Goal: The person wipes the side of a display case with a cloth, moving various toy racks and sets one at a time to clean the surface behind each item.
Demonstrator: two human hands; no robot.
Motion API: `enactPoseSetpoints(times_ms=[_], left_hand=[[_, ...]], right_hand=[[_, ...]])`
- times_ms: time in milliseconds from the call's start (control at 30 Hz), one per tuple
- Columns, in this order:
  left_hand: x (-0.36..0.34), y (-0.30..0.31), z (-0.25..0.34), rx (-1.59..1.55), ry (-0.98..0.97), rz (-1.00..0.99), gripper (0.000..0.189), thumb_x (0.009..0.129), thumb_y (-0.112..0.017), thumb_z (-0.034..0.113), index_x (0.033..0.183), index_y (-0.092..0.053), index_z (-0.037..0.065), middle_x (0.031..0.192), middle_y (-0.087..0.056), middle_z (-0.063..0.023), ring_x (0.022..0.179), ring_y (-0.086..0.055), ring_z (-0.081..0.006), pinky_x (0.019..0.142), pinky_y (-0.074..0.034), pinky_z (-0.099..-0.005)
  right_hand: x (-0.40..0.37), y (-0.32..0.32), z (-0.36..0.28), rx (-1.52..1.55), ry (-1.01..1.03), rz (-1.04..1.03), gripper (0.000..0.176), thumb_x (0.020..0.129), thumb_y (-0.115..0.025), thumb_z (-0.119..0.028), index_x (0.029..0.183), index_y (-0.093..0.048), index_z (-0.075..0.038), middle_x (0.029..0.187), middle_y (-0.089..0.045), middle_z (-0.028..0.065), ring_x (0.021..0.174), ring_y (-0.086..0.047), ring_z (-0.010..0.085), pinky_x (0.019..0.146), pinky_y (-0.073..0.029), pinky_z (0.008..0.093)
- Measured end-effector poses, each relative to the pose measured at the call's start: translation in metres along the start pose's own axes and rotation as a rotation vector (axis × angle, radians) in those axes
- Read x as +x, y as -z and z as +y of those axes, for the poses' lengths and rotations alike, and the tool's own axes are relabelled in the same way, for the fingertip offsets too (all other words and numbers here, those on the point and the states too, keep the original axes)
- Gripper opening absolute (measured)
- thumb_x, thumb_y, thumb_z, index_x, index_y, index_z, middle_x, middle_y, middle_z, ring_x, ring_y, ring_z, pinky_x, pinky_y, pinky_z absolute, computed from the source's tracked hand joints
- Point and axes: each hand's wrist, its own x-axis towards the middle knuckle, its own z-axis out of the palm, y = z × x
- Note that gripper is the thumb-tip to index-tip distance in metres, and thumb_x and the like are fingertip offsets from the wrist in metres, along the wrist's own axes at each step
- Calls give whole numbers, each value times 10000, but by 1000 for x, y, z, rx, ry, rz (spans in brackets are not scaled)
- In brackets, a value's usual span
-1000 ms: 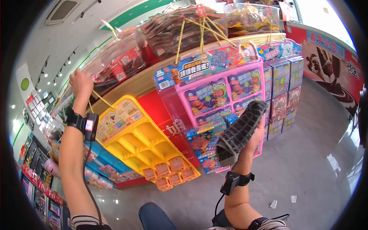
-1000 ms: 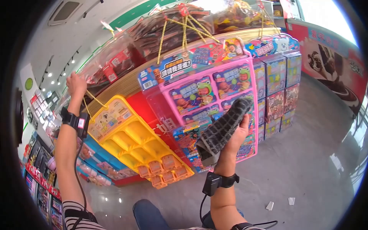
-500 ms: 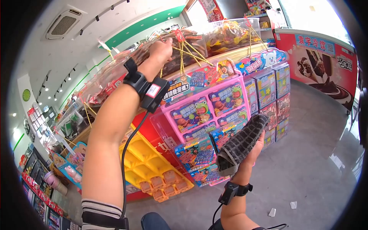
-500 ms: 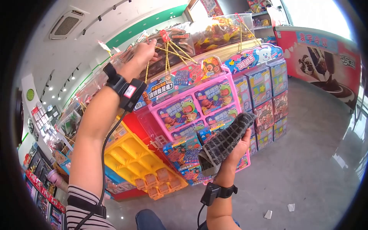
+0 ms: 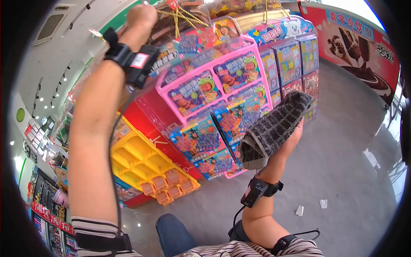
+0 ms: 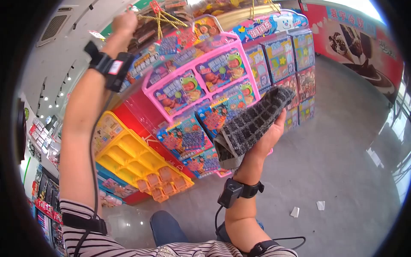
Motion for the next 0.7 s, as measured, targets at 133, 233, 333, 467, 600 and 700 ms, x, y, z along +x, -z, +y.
enactPoseSetpoints(times_ms=[133,233,333,467,600,700], left_hand=[[-17,57,-21,-826,632,-30,282,817,-468,301,683,-542,64,510,-437,7,368,-356,-83,344,-275,-227],[-45,112,-48,-1093,854,-111,183,815,-506,226,749,-512,56,514,-378,46,355,-266,-33,331,-214,-190],[-56,130,-61,-1060,872,-168,176,815,-496,191,714,-510,48,521,-420,14,371,-312,-47,323,-224,-206],[-66,117,-63,-928,813,-144,181,808,-517,198,711,-515,44,513,-423,15,371,-317,-51,325,-231,-203],[-87,96,-74,-715,860,-93,184,818,-508,212,751,-529,42,515,-419,19,355,-298,-45,314,-211,-198],[-100,77,-97,-540,843,-62,207,815,-515,221,739,-549,31,516,-446,6,363,-327,-51,320,-229,-209]], right_hand=[[-2,7,-20,-183,119,132,254,861,-361,-209,946,-504,-17,779,-561,83,611,-567,191,556,-495,311],[-13,17,-28,-101,181,160,280,845,-361,-213,950,-492,11,807,-568,131,634,-581,239,573,-512,352],[-7,1,-24,-112,87,184,289,849,-360,-230,972,-491,-2,814,-567,125,647,-583,238,584,-515,348],[34,32,-17,-33,-224,-20,296,852,-356,-241,987,-490,-13,806,-561,129,646,-582,235,577,-515,341],[73,61,22,-204,-109,81,292,849,-361,-215,973,-475,25,798,-555,132,619,-574,217,538,-503,324],[71,51,32,-257,-25,128,232,850,-369,-175,897,-485,20,752,-551,112,576,-567,222,523,-499,325]])
